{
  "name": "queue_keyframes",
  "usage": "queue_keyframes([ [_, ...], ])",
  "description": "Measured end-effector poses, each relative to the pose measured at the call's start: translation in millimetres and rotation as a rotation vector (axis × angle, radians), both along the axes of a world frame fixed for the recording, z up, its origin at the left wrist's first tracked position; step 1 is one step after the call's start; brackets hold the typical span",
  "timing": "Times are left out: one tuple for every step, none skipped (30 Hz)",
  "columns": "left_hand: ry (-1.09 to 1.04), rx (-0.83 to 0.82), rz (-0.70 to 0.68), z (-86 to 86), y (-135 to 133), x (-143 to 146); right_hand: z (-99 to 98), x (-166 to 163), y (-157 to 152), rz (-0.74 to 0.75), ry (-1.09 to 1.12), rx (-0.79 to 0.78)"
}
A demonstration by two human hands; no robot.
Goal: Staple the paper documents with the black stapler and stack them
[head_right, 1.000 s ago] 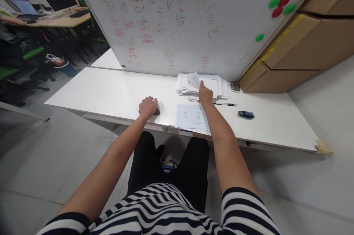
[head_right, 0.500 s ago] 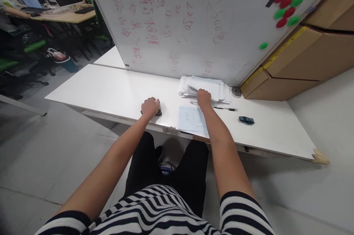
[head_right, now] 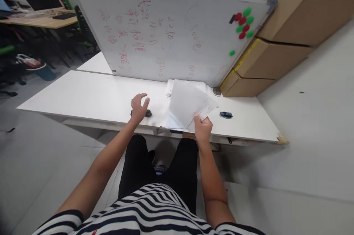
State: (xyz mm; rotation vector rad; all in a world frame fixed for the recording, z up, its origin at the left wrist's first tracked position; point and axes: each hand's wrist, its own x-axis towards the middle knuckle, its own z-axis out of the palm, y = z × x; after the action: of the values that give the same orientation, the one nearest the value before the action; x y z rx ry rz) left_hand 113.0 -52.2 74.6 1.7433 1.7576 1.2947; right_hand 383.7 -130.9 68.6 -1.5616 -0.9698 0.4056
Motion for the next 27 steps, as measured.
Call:
queue_keyframes([
  [-0.059,0.026,-0.163,7.8,-14,10,-3.8,-1,-17,0.014,0.085,0.011],
  [-0.117,0.012,-0.331,14.6,-29,21,-7.3,-2,-32,0.037,0.155,0.015],
  [-0.176,-0.018,-0.451,20.1,-44,32,-10.2,-3,-44,0.065,0.216,0.012],
  [-0.244,-0.061,-0.526,24.0,-56,42,-12.6,-4,-55,0.093,0.271,0.007],
  [-0.318,-0.109,-0.565,26.4,-67,51,-14.3,-5,-64,0.120,0.327,0.005],
  [-0.384,-0.155,-0.564,27.5,-75,58,-15.6,-6,-72,0.145,0.388,0.011],
  [-0.437,-0.196,-0.538,27.3,-81,63,-16.6,-7,-79,0.172,0.450,0.022],
  [-0.468,-0.230,-0.499,26.5,-84,67,-17.4,-7,-84,0.199,0.506,0.036],
  [-0.478,-0.256,-0.455,25.1,-86,68,-18.1,-8,-90,0.224,0.549,0.051],
  [-0.471,-0.276,-0.417,23.8,-87,68,-19.0,-8,-94,0.250,0.572,0.060],
  [-0.458,-0.290,-0.389,22.6,-87,67,-20.0,-8,-98,0.266,0.577,0.065],
  [-0.448,-0.299,-0.374,21.7,-87,66,-21.1,-8,-102,0.272,0.569,0.068],
  [-0.440,-0.304,-0.372,21.3,-88,65,-22.4,-8,-105,0.273,0.556,0.069],
  [-0.429,-0.303,-0.376,21.4,-89,64,-23.8,-8,-107,0.270,0.543,0.067],
  [-0.414,-0.300,-0.385,21.8,-91,63,-25.2,-9,-110,0.266,0.534,0.061],
  [-0.392,-0.297,-0.398,22.5,-93,62,-26.6,-9,-112,0.262,0.529,0.051],
  [-0.368,-0.298,-0.413,23.4,-95,61,-27.9,-9,-114,0.260,0.528,0.037],
  [-0.345,-0.303,-0.429,24.2,-98,60,-29.1,-10,-116,0.263,0.529,0.020],
  [-0.328,-0.313,-0.446,25.1,-100,59,-30.2,-10,-118,0.267,0.529,0.002],
  [-0.316,-0.324,-0.462,25.7,-103,58,-31.3,-10,-120,0.271,0.529,-0.014],
  [-0.308,-0.334,-0.474,26.1,-105,57,-32.2,-10,-122,0.277,0.529,-0.027],
  [-0.301,-0.339,-0.483,26.2,-107,57,-33.0,-9,-124,0.283,0.526,-0.036],
  [-0.294,-0.339,-0.489,25.9,-108,57,-33.6,-9,-126,0.287,0.521,-0.045],
  [-0.286,-0.337,-0.491,25.2,-109,57,-34.0,-8,-127,0.286,0.513,-0.054],
  [-0.276,-0.336,-0.493,24.2,-109,57,-34.0,-8,-128,0.285,0.502,-0.062],
  [-0.269,-0.333,-0.489,22.7,-108,58,-33.8,-7,-128,0.280,0.487,-0.067],
  [-0.267,-0.326,-0.477,21.0,-105,59,-33.4,-5,-128,0.263,0.468,-0.068],
])
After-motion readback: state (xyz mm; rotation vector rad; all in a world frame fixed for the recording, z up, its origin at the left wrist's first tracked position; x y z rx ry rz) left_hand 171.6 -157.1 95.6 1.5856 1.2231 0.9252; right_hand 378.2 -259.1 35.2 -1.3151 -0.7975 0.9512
